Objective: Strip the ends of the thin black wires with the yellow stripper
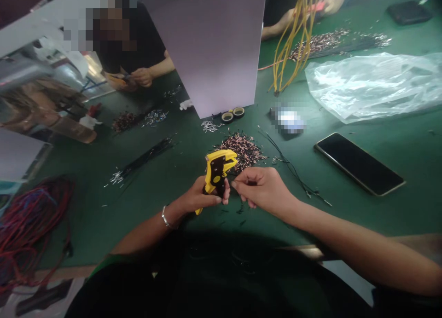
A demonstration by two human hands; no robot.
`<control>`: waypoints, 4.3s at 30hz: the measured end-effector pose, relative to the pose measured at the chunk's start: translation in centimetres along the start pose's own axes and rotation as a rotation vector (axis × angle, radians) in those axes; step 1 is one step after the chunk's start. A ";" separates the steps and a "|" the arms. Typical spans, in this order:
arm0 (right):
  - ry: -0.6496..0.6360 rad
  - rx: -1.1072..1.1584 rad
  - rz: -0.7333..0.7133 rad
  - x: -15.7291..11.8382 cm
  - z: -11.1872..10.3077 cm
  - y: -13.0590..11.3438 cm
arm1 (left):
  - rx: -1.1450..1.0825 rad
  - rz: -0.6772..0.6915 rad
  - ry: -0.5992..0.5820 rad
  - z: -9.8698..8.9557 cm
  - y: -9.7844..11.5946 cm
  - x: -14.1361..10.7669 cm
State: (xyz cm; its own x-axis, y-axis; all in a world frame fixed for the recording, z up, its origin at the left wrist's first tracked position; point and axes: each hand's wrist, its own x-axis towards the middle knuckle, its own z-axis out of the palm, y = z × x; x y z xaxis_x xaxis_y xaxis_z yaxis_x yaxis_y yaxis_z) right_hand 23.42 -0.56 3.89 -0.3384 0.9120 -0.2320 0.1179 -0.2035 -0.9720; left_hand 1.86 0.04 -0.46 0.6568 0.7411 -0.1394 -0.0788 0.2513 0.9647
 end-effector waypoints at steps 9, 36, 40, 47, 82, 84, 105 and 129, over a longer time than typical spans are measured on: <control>-0.016 0.099 0.147 0.2 0.2 -0.1 | 0.261 0.123 0.080 0.2 -0.5 -0.4; -0.100 0.328 0.172 0.5 0.3 0.0 | 0.245 -0.083 0.374 1.7 -0.5 -0.3; -0.071 0.321 0.121 1.0 -0.3 0.3 | 0.022 -0.050 0.306 1.7 -0.4 0.1; 0.009 0.238 0.031 2.1 -2.0 0.9 | -0.343 -0.098 0.102 0.8 0.9 0.6; -0.033 0.268 -0.003 2.3 -2.8 0.5 | -0.495 -0.245 -0.192 0.3 1.1 -0.1; -0.039 0.272 0.000 2.3 -2.8 0.6 | -0.486 -0.240 -0.197 0.3 1.1 -0.1; -0.033 0.263 -0.002 2.3 -2.9 0.6 | -0.413 -0.210 -0.137 0.5 1.0 -0.4; -0.060 0.285 0.003 3.0 -3.8 1.1 | -0.426 -0.202 -0.002 2.0 1.4 -1.1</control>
State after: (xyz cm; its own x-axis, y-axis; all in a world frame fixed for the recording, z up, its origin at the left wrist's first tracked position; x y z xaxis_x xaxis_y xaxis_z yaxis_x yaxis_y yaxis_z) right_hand 26.12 3.32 2.30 -0.3938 0.8904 -0.2284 -0.1453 -0.3056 -0.9410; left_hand 2.51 -1.71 1.52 0.6923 0.6496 -0.3141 -0.2492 0.6237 0.7408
